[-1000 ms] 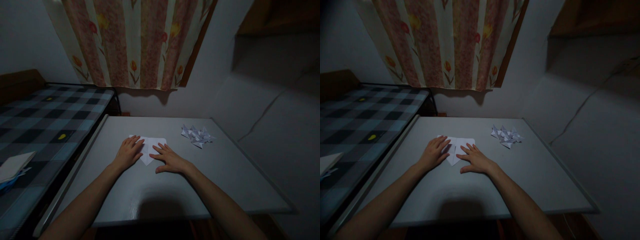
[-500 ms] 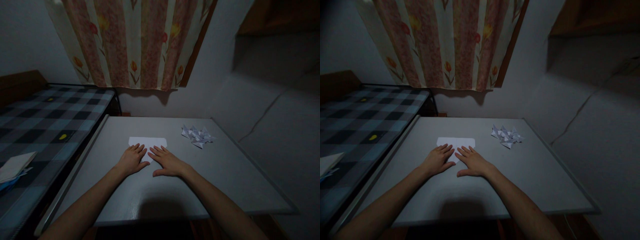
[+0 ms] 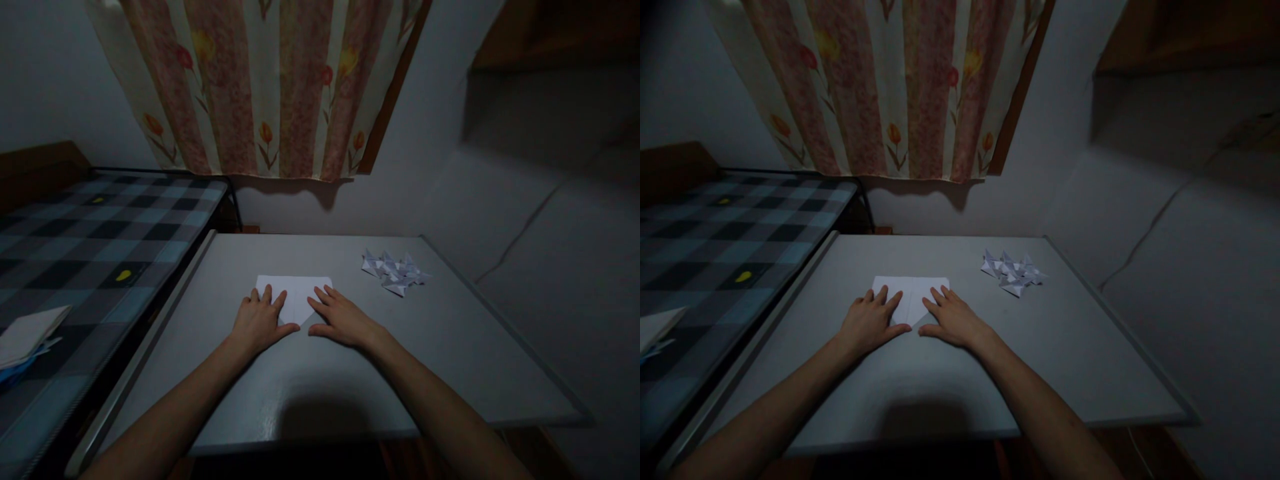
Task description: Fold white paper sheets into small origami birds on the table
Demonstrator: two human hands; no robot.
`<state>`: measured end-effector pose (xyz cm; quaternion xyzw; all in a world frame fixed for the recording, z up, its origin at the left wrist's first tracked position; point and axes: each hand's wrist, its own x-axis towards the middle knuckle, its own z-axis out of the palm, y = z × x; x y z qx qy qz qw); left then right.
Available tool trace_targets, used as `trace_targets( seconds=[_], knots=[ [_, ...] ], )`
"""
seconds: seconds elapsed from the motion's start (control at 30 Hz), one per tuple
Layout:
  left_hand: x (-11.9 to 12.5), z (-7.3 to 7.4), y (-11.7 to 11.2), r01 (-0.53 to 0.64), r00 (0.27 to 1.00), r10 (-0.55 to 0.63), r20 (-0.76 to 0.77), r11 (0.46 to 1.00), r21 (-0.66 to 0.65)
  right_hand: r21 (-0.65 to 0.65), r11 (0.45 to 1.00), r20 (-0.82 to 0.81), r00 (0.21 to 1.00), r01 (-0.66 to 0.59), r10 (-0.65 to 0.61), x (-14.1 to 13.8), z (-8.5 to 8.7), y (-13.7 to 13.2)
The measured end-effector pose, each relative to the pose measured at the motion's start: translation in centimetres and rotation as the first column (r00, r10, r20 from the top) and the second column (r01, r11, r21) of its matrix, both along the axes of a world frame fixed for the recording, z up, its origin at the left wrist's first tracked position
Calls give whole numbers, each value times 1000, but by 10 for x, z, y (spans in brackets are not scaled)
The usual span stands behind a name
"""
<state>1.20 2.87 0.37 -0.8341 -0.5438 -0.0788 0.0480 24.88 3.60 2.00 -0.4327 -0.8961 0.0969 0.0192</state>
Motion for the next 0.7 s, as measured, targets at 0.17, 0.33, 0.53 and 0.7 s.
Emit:
trace_targets(
  seconds=[0.17,0.33,0.53,0.7],
  knots=[
    [0,-2,1,16,1000,-16,21,1000,16,78,994,-5,997,80,-79,-1,1,5],
    [2,-4,2,31,999,-32,13,999,43,196,971,-45,991,136,-130,-11,0,12],
    [14,3,-1,79,996,-78,-31,996,50,278,933,-107,972,231,-208,-14,-8,23],
    [22,9,-3,216,976,-216,-11,976,14,233,936,-112,963,265,-245,-12,-17,29]
  ],
)
